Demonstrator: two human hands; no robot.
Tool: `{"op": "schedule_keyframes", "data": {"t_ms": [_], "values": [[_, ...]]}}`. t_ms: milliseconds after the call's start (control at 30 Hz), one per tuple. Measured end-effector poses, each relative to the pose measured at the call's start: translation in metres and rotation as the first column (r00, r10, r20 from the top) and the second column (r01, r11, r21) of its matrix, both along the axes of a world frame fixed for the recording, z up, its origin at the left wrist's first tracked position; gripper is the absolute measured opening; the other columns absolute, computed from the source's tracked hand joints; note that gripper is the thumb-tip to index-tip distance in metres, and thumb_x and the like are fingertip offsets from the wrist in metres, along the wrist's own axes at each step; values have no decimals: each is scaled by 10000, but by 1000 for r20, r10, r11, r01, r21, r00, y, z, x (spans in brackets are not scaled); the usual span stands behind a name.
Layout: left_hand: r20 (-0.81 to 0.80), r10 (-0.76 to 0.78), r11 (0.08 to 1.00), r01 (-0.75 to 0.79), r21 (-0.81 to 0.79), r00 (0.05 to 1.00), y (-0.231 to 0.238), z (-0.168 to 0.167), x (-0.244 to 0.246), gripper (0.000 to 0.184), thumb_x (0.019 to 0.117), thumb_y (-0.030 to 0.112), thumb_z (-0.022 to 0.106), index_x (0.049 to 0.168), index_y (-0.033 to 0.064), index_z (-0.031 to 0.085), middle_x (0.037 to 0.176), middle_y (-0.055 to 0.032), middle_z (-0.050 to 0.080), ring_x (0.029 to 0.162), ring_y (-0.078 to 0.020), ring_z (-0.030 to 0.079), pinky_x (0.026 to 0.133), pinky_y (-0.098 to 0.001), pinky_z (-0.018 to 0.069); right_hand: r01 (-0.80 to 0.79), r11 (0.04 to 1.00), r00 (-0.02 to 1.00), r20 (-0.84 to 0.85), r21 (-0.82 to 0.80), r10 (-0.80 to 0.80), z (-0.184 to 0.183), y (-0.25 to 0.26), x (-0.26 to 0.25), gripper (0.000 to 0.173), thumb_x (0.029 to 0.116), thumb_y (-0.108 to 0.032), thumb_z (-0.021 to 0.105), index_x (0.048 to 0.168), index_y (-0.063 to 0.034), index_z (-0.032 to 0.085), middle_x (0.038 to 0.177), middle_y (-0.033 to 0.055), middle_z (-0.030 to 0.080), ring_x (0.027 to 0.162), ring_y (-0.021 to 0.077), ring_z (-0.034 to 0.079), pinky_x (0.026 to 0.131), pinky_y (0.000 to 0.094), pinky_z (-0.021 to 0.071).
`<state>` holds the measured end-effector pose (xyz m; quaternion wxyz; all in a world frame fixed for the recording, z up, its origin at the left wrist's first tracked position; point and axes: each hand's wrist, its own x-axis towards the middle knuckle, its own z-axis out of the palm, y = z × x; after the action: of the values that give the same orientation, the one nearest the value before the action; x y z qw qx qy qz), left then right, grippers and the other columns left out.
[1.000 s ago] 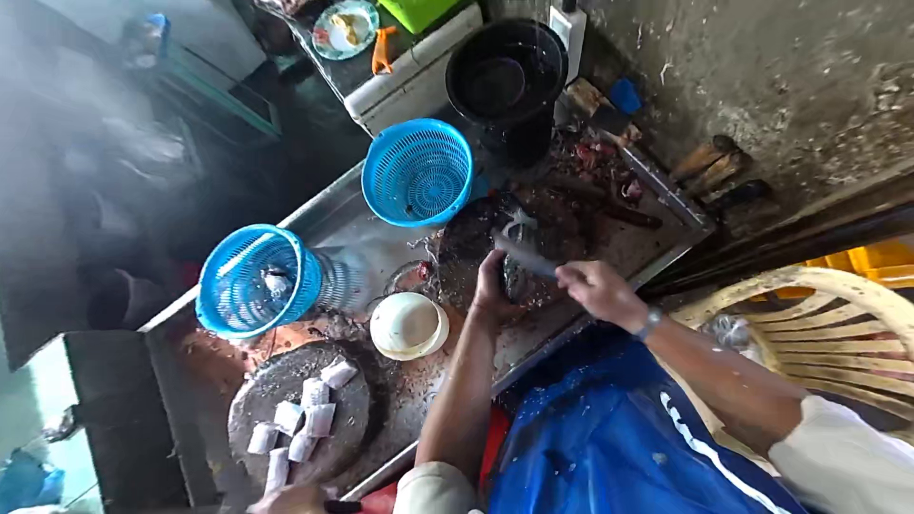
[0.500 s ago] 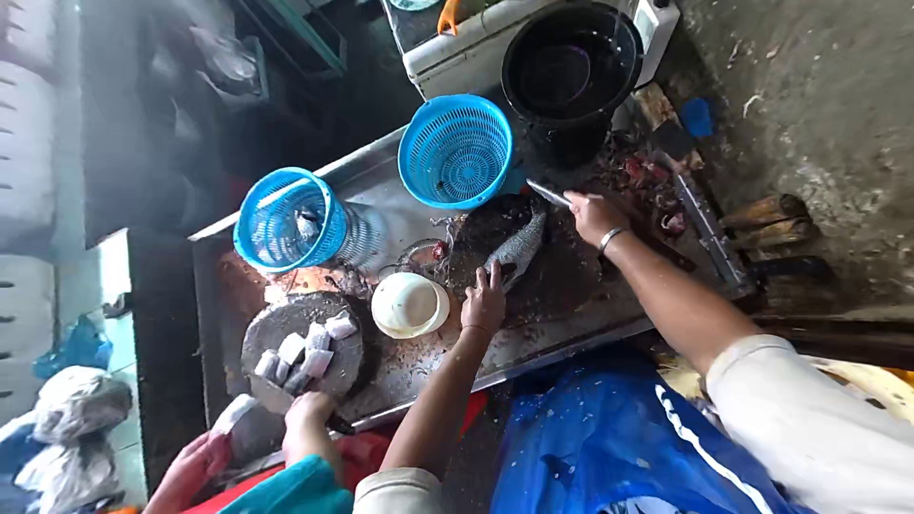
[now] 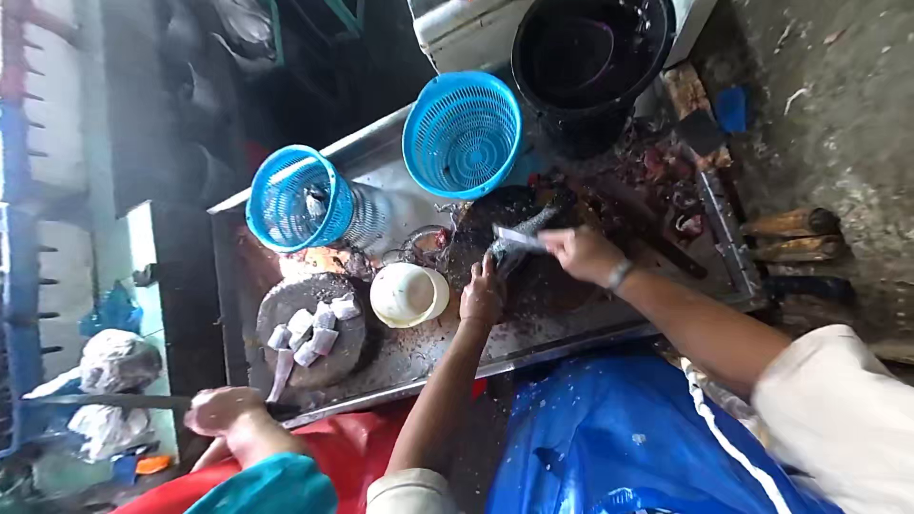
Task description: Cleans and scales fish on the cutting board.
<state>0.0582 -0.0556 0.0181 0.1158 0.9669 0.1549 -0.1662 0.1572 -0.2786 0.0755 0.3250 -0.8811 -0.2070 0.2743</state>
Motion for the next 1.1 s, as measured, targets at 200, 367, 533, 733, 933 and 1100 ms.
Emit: {"op": "schedule_keyframes", "data": {"t_ms": [200,367,533,733,933,1100], "values": [[-95,182,861,-205,-465,979,35,28,12,680,910,272,740,1525,176,469,1273,-194,680,1152,-353,672,984,-597,534,50,989,995,-90,140,-38,-17,-19,-60,373,1091,-276,496,1437,-223,623,1160,138,745,1022,314,726,929,583,567],[-450,314,324,-539,-777,836,51,49,-18,400,1031,323,562,1344,75,567,1002,-140,712,795,-226,695,689,-395,595,118,987,988,113,-109,-105,12,-6,57,354,1057,-219,528,1380,-255,669,1223,176,720,1108,416,686,938,690,510],[-250,299,706,-389,-592,921,55,4,-33,728,695,262,894,1342,111,597,1086,-141,739,908,-270,748,805,-491,636,-297,934,955,-60,-198,291,1,85,33,242,1010,-225,620,1132,-60,749,957,198,707,854,357,676,753,582,551],[-95,350,799,-350,-489,932,37,3,-37,812,677,280,878,1415,167,560,1139,-129,731,982,-263,740,877,-511,617,-205,909,977,-23,-362,211,36,96,35,199,977,-119,605,1101,-10,718,1050,238,708,983,416,692,835,663,545],[-59,324,811,-310,-496,944,42,3,-32,810,688,256,867,1431,187,551,1115,-135,738,982,-292,737,874,-552,604,-130,939,989,21,-318,144,20,91,31,245,1020,-157,567,1173,-35,714,1118,231,710,1053,401,688,898,640,539],[-63,316,818,-306,-487,947,46,5,-28,763,660,231,890,1364,181,600,1044,-164,738,854,-321,737,751,-566,615,-36,954,991,112,-299,73,6,88,14,236,980,-120,577,1165,-42,702,1097,248,714,1047,442,691,873,690,537]]}}
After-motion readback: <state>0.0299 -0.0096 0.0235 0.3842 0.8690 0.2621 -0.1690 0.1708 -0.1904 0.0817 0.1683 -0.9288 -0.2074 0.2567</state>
